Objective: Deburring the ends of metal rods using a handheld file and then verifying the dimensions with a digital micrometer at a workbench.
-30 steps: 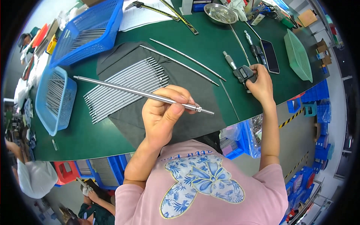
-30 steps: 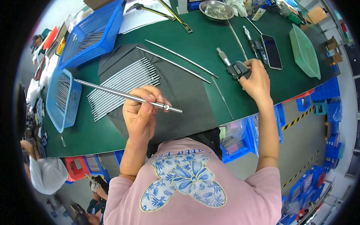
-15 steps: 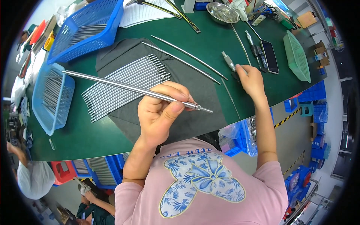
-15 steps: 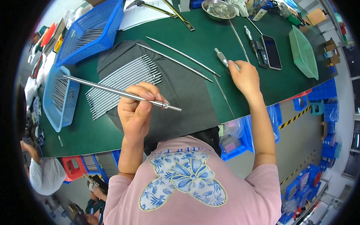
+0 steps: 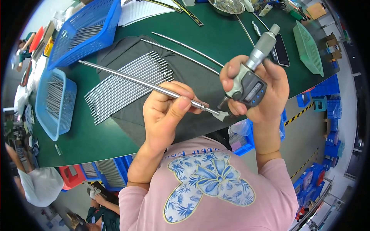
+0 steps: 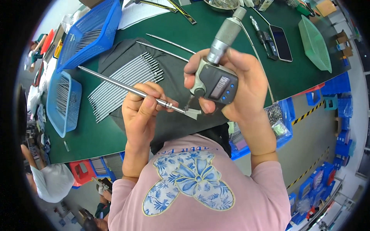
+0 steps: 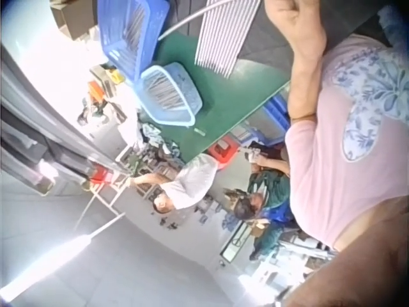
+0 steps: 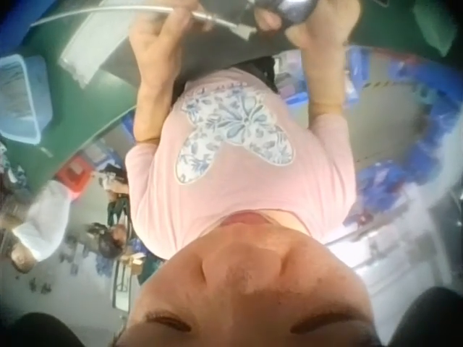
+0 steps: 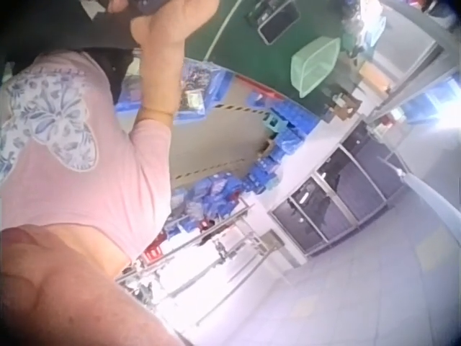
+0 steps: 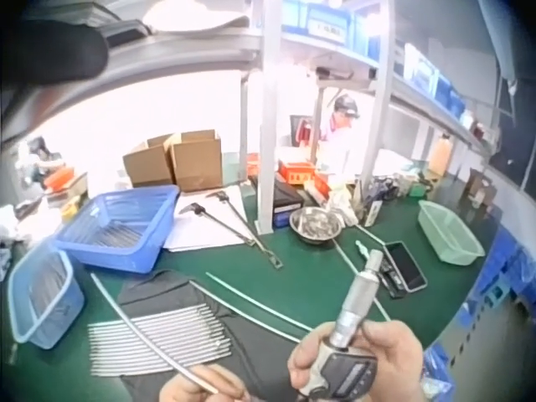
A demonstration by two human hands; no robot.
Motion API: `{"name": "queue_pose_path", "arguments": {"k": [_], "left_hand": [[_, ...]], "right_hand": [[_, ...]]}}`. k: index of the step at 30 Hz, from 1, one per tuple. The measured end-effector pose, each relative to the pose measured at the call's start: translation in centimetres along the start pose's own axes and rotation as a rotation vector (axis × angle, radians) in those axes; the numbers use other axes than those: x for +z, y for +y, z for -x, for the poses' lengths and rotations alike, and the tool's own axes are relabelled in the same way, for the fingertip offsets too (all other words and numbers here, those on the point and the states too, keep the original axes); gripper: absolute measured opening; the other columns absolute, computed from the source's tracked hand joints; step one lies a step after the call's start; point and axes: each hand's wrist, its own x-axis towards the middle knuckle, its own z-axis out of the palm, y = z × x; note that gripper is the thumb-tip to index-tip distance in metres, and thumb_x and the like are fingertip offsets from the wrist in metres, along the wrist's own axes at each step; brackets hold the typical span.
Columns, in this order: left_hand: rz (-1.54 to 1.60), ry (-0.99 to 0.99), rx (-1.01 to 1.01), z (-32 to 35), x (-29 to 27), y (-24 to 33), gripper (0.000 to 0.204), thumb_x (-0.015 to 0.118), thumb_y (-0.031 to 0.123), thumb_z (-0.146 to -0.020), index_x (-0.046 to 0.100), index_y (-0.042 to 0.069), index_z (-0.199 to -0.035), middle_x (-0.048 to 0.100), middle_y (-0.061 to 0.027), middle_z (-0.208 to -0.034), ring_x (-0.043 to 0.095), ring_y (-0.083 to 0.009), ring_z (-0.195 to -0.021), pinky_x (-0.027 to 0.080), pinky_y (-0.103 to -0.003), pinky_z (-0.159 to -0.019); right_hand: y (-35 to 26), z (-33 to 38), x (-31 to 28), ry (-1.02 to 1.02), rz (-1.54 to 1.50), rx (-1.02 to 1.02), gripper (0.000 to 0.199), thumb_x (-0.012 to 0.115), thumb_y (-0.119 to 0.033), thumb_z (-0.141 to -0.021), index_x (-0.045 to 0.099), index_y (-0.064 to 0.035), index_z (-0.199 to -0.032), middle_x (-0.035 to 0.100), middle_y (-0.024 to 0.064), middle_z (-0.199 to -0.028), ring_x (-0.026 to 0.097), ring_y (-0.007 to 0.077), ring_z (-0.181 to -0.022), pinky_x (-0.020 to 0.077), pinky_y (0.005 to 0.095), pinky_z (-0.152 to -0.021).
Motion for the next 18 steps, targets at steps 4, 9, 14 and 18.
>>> {"name": "queue_pose_path", "arguments": {"k": [4,9,14,18], "left_hand": [[-0.008,0.010,-0.007,0.21,0.28,-0.02,0.009,0.053,0.005,-0.086,0.052,-0.003,-0.091,0.054,-0.0105,-0.085,0.058,-0.0146,-0.072,0.050,-0.025,-0.065],[-0.013,0.015,-0.019,0.35,0.48,-0.01,0.010,0.054,0.005,-0.086,0.052,-0.003,-0.090,0.054,-0.0103,-0.085,0.059,-0.0140,-0.072,0.051,-0.025,-0.065],[-0.038,0.023,-0.069,0.31,0.61,0.44,0.011,0.055,0.007,-0.086,0.052,-0.003,-0.090,0.054,-0.0101,-0.084,0.059,-0.0137,-0.071,0.052,-0.024,-0.063],[-0.067,0.029,-0.097,0.34,0.67,0.48,0.011,0.056,0.007,-0.085,0.052,-0.003,-0.089,0.055,-0.0101,-0.084,0.059,-0.0135,-0.070,0.052,-0.023,-0.062]], "right_hand": [[0.49,-0.58,0.47,0.027,0.059,-0.025,0.065,0.026,-0.054,-0.089,0.049,0.0069,-0.089,0.052,0.0187,-0.078,0.044,0.0140,-0.036,0.0408,0.0240,-0.033],[0.78,-0.58,0.93,0.025,0.022,-0.014,0.064,0.020,-0.051,-0.091,0.050,0.0059,-0.086,0.053,0.0187,-0.076,0.043,0.0148,-0.035,0.0399,0.0243,-0.032],[0.83,-0.58,1.03,0.075,0.028,0.005,0.067,0.020,-0.052,-0.090,0.051,0.0067,-0.085,0.054,0.0190,-0.074,0.043,0.0155,-0.035,0.0392,0.0238,-0.030],[0.85,-0.70,1.05,0.020,-0.018,0.037,0.073,0.023,-0.057,-0.088,0.054,0.0091,-0.089,0.058,0.0187,-0.072,0.048,0.0171,-0.038,0.0397,0.0220,-0.033]]}}
